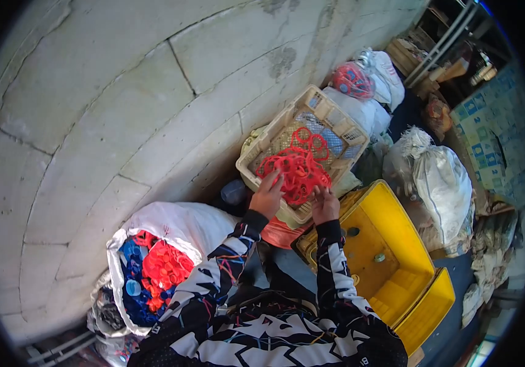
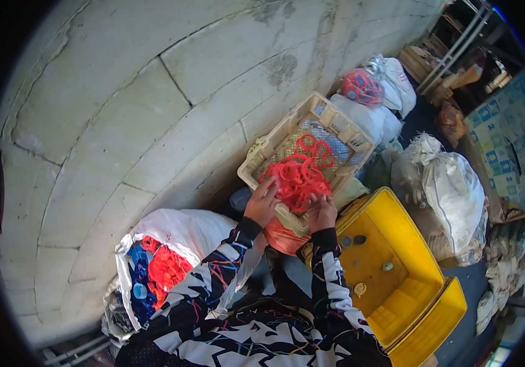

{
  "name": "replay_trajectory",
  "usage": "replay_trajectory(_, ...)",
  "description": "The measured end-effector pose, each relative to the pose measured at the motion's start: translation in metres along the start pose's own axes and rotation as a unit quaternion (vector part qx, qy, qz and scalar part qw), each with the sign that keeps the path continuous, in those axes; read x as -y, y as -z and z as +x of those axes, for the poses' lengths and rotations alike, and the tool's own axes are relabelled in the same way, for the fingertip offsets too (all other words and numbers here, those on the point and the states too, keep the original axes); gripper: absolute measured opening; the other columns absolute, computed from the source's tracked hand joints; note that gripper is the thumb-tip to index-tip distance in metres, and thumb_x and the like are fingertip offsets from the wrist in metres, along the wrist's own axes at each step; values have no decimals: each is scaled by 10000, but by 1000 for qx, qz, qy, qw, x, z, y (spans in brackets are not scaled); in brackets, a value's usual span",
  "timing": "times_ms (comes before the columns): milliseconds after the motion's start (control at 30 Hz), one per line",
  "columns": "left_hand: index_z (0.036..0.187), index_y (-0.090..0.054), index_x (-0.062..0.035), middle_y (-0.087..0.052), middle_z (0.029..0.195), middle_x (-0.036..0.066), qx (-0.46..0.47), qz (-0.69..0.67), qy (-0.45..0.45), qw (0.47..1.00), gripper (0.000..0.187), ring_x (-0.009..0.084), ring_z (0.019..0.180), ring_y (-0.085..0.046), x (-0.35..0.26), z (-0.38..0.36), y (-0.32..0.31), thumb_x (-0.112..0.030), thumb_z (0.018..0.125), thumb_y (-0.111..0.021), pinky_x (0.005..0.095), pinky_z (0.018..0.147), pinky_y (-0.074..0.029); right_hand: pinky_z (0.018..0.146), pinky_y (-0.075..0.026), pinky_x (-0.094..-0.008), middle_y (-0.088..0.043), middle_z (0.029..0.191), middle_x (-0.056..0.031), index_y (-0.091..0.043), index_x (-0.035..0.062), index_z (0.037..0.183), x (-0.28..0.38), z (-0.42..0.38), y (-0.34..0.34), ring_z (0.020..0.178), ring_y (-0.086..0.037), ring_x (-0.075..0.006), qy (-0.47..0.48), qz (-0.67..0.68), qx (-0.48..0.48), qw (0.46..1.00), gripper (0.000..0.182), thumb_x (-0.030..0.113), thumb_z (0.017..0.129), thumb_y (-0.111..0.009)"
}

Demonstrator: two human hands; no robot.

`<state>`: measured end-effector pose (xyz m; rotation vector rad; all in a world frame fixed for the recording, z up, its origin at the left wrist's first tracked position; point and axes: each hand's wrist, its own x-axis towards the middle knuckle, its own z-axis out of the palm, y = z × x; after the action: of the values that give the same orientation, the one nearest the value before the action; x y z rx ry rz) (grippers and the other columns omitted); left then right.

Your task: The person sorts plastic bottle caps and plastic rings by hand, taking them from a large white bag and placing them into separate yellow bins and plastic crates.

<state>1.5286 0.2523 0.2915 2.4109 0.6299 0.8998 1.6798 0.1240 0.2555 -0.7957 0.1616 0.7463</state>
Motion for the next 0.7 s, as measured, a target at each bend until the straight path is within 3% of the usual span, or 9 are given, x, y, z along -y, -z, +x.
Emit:
replay_trajectory(100, 1060, -600, -10, -547, 1176, 133, 19, 11, -9, 1000, 304, 293, 1125, -509, 3, -13, -5, -143, 787, -623, 390, 963, -428, 696, -511, -323, -614, 852, -88, -514, 49, 1014, -24, 42, 51, 837, -619, -237, 10, 21, 45, 999, 149, 25, 872, -553)
replay_trajectory(133, 1013, -613, -1, -559, 1157, 128, 37, 6, -10, 999, 270, 293, 1128, -506, -2, -24, 3, -159, 794, -617, 399, 980, -418, 772, -503, -351, -610, 933, -130, -491, 37, 1055, -40, 70, 99, 842, -622, -247, 61, -145, 72, 985, 200, 28, 865, -556)
replay_trajectory(200, 919, -631, -9, -581, 1085, 119, 23, 26, 15, 999, 184, 283, 1078, -533, -13, -49, 26, -139, 788, -628, 402, 988, -423, 839, -501, -378, -593, 1051, -175, -465, 21, 1103, -54, 72, 114, 855, -623, -256, 108, -355, 61, 927, 282, 15, 842, -572)
replay_trajectory(267, 869, -637, -12, -591, 996, 108, -40, -32, 72, 996, 141, 269, 1010, -559, -17, -77, 56, -115, 775, -650, 394, 976, -439, 805, -514, -362, -571, 1093, -158, -461, 25, 1124, -57, 52, 76, 852, -618, -245, 44, -276, -51, 959, 337, -13, 812, -583)
replay_trajectory(300, 870, -634, -13, -588, 948, 104, -83, -5, 73, 994, 148, 259, 943, -577, -21, -89, 77, -93, 753, -677, 386, 958, -457, 779, -521, -349, -563, 1100, -139, -460, 34, 1138, -53, 13, 24, 840, -616, -234, -23, -138, -121, 983, 364, -24, 800, -580)
replay_trajectory(400, 869, -650, -40, -604, 915, 90, -176, 43, 164, 970, 158, 270, 902, -586, -24, -137, 138, -58, 719, -697, 389, 839, -488, 717, -523, -308, -556, 1077, -101, -455, 70, 1181, -90, -20, -12, 810, -607, -201, -17, -204, -52, 977, 413, -29, 795, -561)
replay_trajectory(533, 849, -654, -52, -622, 882, 91, -260, 165, 277, 910, 166, 282, 864, -581, -12, -220, 223, -9, 691, -681, 383, 758, -477, 665, -504, -264, -574, 1026, -78, -489, 92, 1168, -157, -83, -86, 750, -594, -166, 13, -300, 155, 941, 351, -3, 833, -531)
replay_trajectory(633, 841, -649, -55, -619, 865, 93, -300, 269, 369, 838, 153, 301, 854, -556, -7, -278, 280, -42, 696, -693, 397, 750, -453, 634, -499, -275, -607, 971, -76, -542, 68, 1114, -214, -140, -147, 705, -596, -157, 73, -417, 371, 827, 252, 24, 867, -523)
replay_trajectory(700, 918, -634, -74, -613, 921, 86, -293, 312, 436, 792, 226, 311, 911, -533, -1, -316, 304, -89, 701, -695, 417, 784, -425, 645, -507, -301, -627, 945, -104, -581, 43, 1051, -251, -179, -179, 726, -618, -185, 106, -462, 510, 718, 194, 19, 867, -526)
